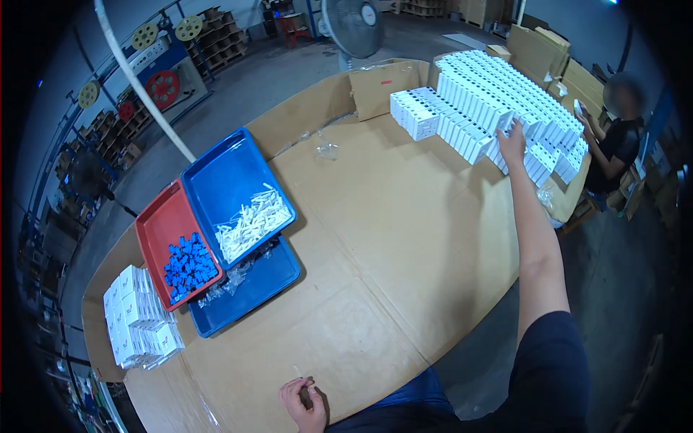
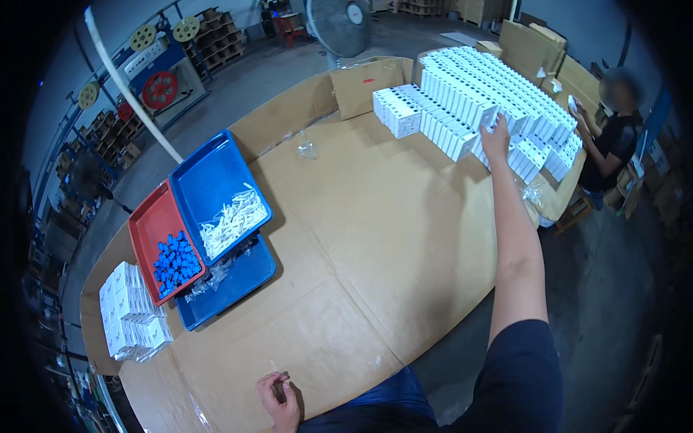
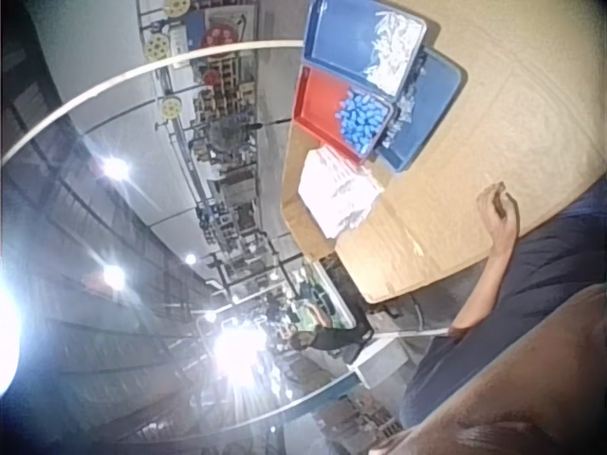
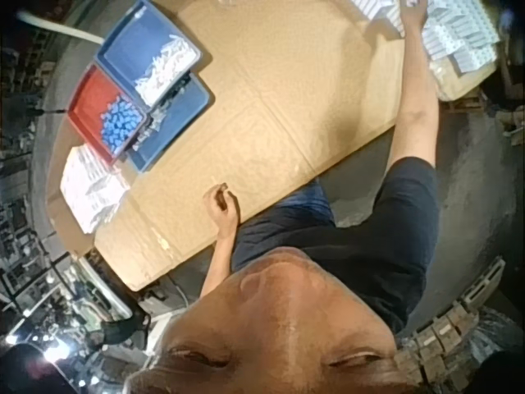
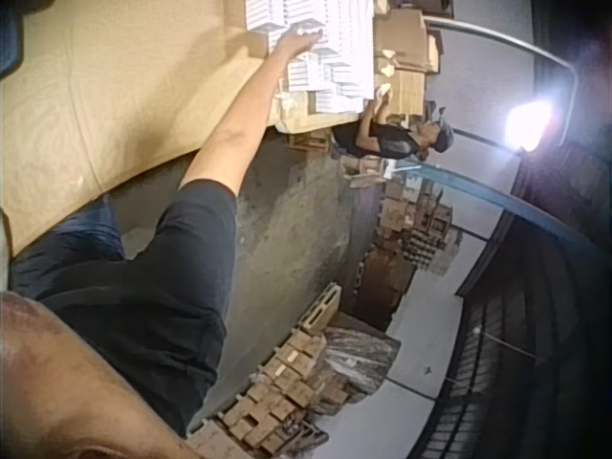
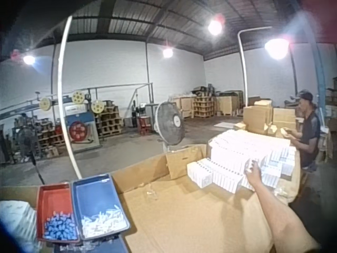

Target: Packing components, wires, and instruction cards into small boxes.

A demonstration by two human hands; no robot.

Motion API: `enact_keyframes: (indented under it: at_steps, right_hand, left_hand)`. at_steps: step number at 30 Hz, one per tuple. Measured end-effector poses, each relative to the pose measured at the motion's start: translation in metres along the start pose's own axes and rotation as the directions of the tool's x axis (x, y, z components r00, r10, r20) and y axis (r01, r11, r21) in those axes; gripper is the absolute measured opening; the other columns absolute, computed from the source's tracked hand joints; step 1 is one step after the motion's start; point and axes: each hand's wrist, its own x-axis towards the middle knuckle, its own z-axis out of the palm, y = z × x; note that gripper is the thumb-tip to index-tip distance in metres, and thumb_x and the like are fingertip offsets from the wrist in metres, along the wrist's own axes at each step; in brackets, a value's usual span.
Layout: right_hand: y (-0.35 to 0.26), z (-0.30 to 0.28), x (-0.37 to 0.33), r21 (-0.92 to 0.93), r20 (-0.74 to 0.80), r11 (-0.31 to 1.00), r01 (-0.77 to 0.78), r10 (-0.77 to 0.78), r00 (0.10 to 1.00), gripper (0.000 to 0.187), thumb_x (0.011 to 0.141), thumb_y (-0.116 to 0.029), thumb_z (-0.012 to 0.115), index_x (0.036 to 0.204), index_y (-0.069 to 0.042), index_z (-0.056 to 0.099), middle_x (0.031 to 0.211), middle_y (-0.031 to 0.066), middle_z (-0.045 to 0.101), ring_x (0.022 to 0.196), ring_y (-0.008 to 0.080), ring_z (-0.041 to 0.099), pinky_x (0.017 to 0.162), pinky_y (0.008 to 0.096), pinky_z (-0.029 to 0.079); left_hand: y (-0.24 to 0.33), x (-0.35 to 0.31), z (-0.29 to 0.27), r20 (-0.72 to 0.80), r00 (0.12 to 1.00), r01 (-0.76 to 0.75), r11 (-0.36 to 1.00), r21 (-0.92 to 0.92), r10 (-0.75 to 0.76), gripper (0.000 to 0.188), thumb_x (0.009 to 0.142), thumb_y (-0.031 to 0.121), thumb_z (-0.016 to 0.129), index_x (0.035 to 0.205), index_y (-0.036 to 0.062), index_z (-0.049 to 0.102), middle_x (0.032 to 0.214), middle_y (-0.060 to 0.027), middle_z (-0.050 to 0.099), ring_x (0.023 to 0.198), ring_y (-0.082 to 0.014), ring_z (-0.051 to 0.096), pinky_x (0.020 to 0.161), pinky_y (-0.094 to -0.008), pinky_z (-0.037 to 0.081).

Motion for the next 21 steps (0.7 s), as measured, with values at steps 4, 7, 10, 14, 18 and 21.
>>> enact_keyframes:
  at_steps: [4,7,10,14,18,21]
  right_hand:
    - [-0.02,-0.01,-0.065,0.183,0.065,0.974,0.133,-0.147,0.987,0.053,0.095,-0.011,0.067,0.144,-0.002,0.053,0.139,0.0189,0.062,0.124,0.0299,0.063,0.105,0.0402,0.049]
    - [-0.108,-0.05,-0.167,0.203,0.333,0.957,0.208,-0.267,0.904,0.032,0.1,-0.006,0.061,0.129,0.007,0.063,0.124,0.0192,0.071,0.118,0.03,0.067,0.104,0.0383,0.049]
    - [-0.199,-0.104,-0.266,0.265,0.565,0.927,0.265,-0.372,0.737,0.025,0.092,-0.003,0.064,0.117,0.0,0.068,0.116,0.0169,0.072,0.113,0.0342,0.068,0.108,0.0421,0.047]
    - [-0.259,-0.127,-0.368,0.394,0.656,0.902,0.179,-0.412,0.633,0.022,0.09,-0.002,0.064,0.111,-0.002,0.069,0.108,0.0174,0.072,0.106,0.0374,0.069,0.117,0.0525,0.038]
    - [-0.299,-0.143,-0.437,0.544,0.69,0.831,0.117,-0.522,0.502,0.025,0.087,-0.001,0.068,0.112,-0.004,0.07,0.112,0.016,0.073,0.107,0.0352,0.07,0.117,0.0546,0.039]
    - [-0.337,-0.145,-0.457,0.586,0.735,0.81,0.032,-0.548,0.399,0.026,0.087,-0.002,0.07,0.112,-0.004,0.07,0.114,0.0154,0.074,0.109,0.0342,0.07,0.116,0.0558,0.039]
  left_hand:
    - [0.003,0.011,-0.002,-0.142,0.981,-0.126,0.991,0.044,0.131,0.027,0.082,0.006,0.069,0.108,0.0056,0.064,0.103,-0.0099,0.069,0.102,-0.032,0.063,0.097,-0.0456,0.042]
    - [0.008,0.013,-0.012,-0.199,0.975,-0.087,0.993,0.08,0.101,0.026,0.083,0.007,0.07,0.109,0.0071,0.066,0.104,-0.0105,0.069,0.104,-0.0312,0.063,0.098,-0.045,0.042]
    - [0.002,0.013,-0.011,-0.115,0.984,-0.13,0.991,0.04,0.134,0.026,0.085,0.01,0.07,0.11,0.0072,0.066,0.106,-0.0095,0.068,0.106,-0.0291,0.063,0.1,-0.0445,0.042]
    - [0.004,0.004,-0.017,-0.136,0.98,-0.143,0.989,0.032,0.146,0.02,0.087,0.008,0.069,0.107,0.0071,0.066,0.106,-0.0079,0.069,0.107,-0.0274,0.064,0.098,-0.0428,0.043]
    - [0.01,-0.002,-0.02,-0.172,0.977,-0.135,0.991,-0.024,0.129,0.021,0.088,0.007,0.069,0.108,0.0067,0.065,0.106,-0.008,0.069,0.107,-0.0274,0.064,0.098,-0.0413,0.044]
    - [0.005,0.0,-0.028,-0.2,0.975,-0.119,0.989,-0.086,0.1,0.024,0.088,0.009,0.069,0.112,0.0057,0.066,0.11,-0.0101,0.067,0.109,-0.0291,0.062,0.099,-0.0423,0.043]
